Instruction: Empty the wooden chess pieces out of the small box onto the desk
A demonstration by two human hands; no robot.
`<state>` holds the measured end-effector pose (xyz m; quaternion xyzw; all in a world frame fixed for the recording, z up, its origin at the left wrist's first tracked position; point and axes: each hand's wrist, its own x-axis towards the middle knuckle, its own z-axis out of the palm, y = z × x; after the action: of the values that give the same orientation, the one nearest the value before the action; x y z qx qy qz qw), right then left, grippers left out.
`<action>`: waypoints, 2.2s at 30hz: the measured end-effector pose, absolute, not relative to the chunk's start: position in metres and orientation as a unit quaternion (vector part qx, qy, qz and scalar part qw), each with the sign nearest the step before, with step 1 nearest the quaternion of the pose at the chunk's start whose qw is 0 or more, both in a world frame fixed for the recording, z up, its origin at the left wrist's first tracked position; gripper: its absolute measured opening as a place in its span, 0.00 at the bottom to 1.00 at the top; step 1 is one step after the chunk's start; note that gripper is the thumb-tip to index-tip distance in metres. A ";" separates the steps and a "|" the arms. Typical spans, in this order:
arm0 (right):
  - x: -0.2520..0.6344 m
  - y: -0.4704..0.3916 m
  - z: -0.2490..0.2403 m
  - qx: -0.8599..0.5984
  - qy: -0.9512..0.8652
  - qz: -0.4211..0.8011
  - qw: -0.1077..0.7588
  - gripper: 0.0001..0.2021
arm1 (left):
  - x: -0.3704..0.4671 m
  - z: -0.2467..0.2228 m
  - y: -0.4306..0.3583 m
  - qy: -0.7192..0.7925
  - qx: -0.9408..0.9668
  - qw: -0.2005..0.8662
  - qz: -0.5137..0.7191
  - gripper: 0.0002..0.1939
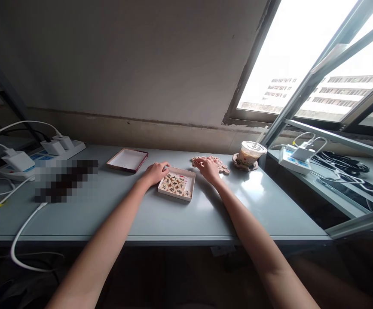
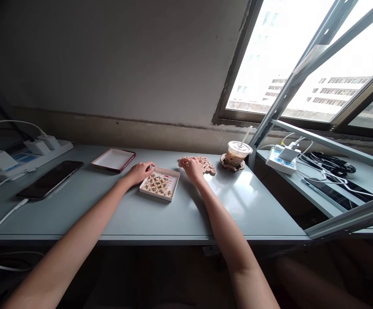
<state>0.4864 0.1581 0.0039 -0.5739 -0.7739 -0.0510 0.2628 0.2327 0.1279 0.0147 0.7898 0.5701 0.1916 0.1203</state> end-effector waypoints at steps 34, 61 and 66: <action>0.464 0.110 0.052 -0.351 -0.897 0.260 0.066 0.08 | 0.222 0.015 0.134 0.607 0.772 0.061 0.179 0.16; 0.502 0.147 0.021 -0.583 -0.779 -0.102 0.210 0.09 | 0.226 0.013 0.133 0.575 0.791 0.090 0.189 0.17; 0.503 0.148 0.017 -0.545 -0.813 -0.103 0.177 0.10 | 0.226 0.013 0.133 0.575 0.790 0.095 0.189 0.17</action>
<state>0.5025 0.1484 0.0171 -0.5449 -0.8130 -0.1027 0.1775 0.2256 0.1328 0.0133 0.7903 0.5751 0.1888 0.0954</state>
